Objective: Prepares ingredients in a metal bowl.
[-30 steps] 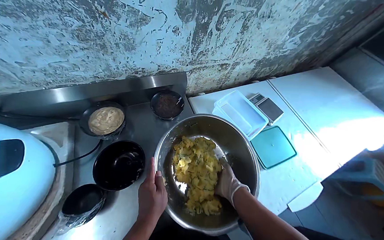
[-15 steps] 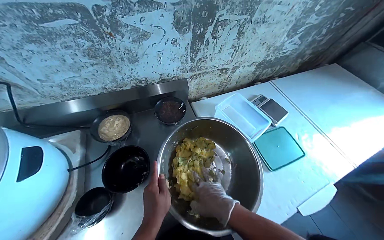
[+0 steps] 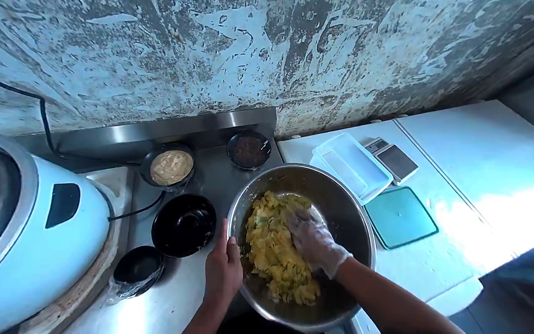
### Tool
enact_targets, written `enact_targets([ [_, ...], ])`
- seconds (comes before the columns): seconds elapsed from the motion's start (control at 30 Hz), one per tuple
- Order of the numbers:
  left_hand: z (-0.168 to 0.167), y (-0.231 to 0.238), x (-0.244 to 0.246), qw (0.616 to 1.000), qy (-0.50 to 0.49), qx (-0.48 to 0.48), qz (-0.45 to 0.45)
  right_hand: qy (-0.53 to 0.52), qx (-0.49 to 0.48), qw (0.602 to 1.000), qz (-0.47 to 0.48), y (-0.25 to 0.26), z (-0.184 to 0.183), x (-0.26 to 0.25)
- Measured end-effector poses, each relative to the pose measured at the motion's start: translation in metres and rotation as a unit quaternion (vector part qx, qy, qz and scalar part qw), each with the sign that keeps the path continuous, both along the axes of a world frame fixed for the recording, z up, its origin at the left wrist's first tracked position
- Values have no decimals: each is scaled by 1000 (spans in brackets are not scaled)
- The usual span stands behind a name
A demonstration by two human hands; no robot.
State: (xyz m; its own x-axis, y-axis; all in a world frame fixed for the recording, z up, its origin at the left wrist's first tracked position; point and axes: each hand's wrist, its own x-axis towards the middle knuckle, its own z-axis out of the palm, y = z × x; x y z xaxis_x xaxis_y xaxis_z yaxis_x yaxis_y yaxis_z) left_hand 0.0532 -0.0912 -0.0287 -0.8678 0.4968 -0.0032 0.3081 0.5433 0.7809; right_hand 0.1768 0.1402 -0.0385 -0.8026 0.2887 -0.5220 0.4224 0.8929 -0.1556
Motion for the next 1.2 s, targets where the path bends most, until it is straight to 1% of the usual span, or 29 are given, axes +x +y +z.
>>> enact_targets([
  [0.07, 0, 0, 2, 1000, -11, 5, 1, -71, -38, 997, 4, -2, 7, 34],
  [0.13, -1, 1, 0, 1000, -6, 10, 1, -132, -115, 985, -2, 5, 29, 50],
  [0.17, -2, 1, -1, 1000, -3, 11, 0, -126, -155, 979, -33, 12, 43, 52],
  [0.2, -3, 1, -1, 1000, 2, 12, -1, -98, -183, 975, -80, 19, 56, 48],
  [0.27, -4, 0, 0, 1000, 6, 7, -3, -26, -207, 956, -208, 36, 79, 30],
  [0.3, -4, -1, 0, 1000, 4, 4, -8, 29, -206, 943, -261, 47, 77, 21],
  [0.33, -4, -1, 0, 1000, 4, 4, -12, 87, -213, 930, -286, 61, 70, 10],
  [0.37, -5, -1, -1, 1000, 7, 6, -14, 137, -236, 917, -290, 75, 59, -3],
  [0.4, -7, -2, -1, 1000, 7, 9, -16, 161, -277, 903, -286, 88, 47, -19],
  [0.47, -6, -3, -3, 1000, -14, 7, -18, 157, -341, 877, -301, 103, 8, -58],
  [0.5, -4, -4, -3, 999, -35, 1, -16, 121, -358, 873, -309, 105, -12, -79],
  [0.53, -3, -2, -4, 998, -55, -5, -8, 80, -362, 877, -307, 102, -29, -102],
  [0.57, -2, -1, -4, 998, -70, -6, -1, 36, -367, 884, -289, 92, -35, -122],
  [0.6, 0, -1, -4, 996, -84, -8, 3, -20, -349, 900, -261, 74, -30, -139],
  [0.67, -1, -2, -3, 995, -96, -2, 11, -103, -308, 925, -199, 17, -1, -155],
  [0.7, -1, -1, -3, 995, -96, 9, 15, -120, -301, 933, -159, -13, 21, -157],
  [0.73, -2, 0, -3, 995, -97, 20, 18, -114, -302, 943, -76, -30, 31, -156],
  [0.8, -4, -1, -3, 995, -89, 31, 22, -97, -299, 945, 95, -45, 42, -149],
  [0.83, -4, -1, -3, 996, -85, 30, 17, -98, -271, 944, 160, -45, 37, -139],
  [0.87, -5, -2, -4, 996, -81, 30, 11, -111, -256, 938, 204, -39, 31, -127],
  [0.9, -6, -2, -5, 997, -74, 30, 5, -110, -251, 935, 224, -31, 32, -110],
  [0.93, -8, -3, -4, 997, -64, 33, -1, -94, -241, 938, 231, -24, 41, -90],
  [1.0, -11, -4, -3, 999, -29, 45, -4, -32, -175, 955, 237, -13, 59, -42],
  [1.03, -11, -4, -2, 999, -11, 48, -6, 3, -134, 964, 228, -10, 58, -17],
  [1.07, -9, -2, -2, 999, -6, 48, -5, 16, -109, 973, 204, -9, 52, 6],
  [1.13, -6, -1, 2, 999, -8, 47, -3, 5, -82, 986, 146, -6, 35, 48],
  [1.17, -4, 0, 1, 999, -5, 45, -3, -22, -88, 989, 120, -4, 37, 58],
  [1.2, -4, 1, 1, 999, 2, 45, -3, -42, -116, 989, 85, -1, 48, 62],
])
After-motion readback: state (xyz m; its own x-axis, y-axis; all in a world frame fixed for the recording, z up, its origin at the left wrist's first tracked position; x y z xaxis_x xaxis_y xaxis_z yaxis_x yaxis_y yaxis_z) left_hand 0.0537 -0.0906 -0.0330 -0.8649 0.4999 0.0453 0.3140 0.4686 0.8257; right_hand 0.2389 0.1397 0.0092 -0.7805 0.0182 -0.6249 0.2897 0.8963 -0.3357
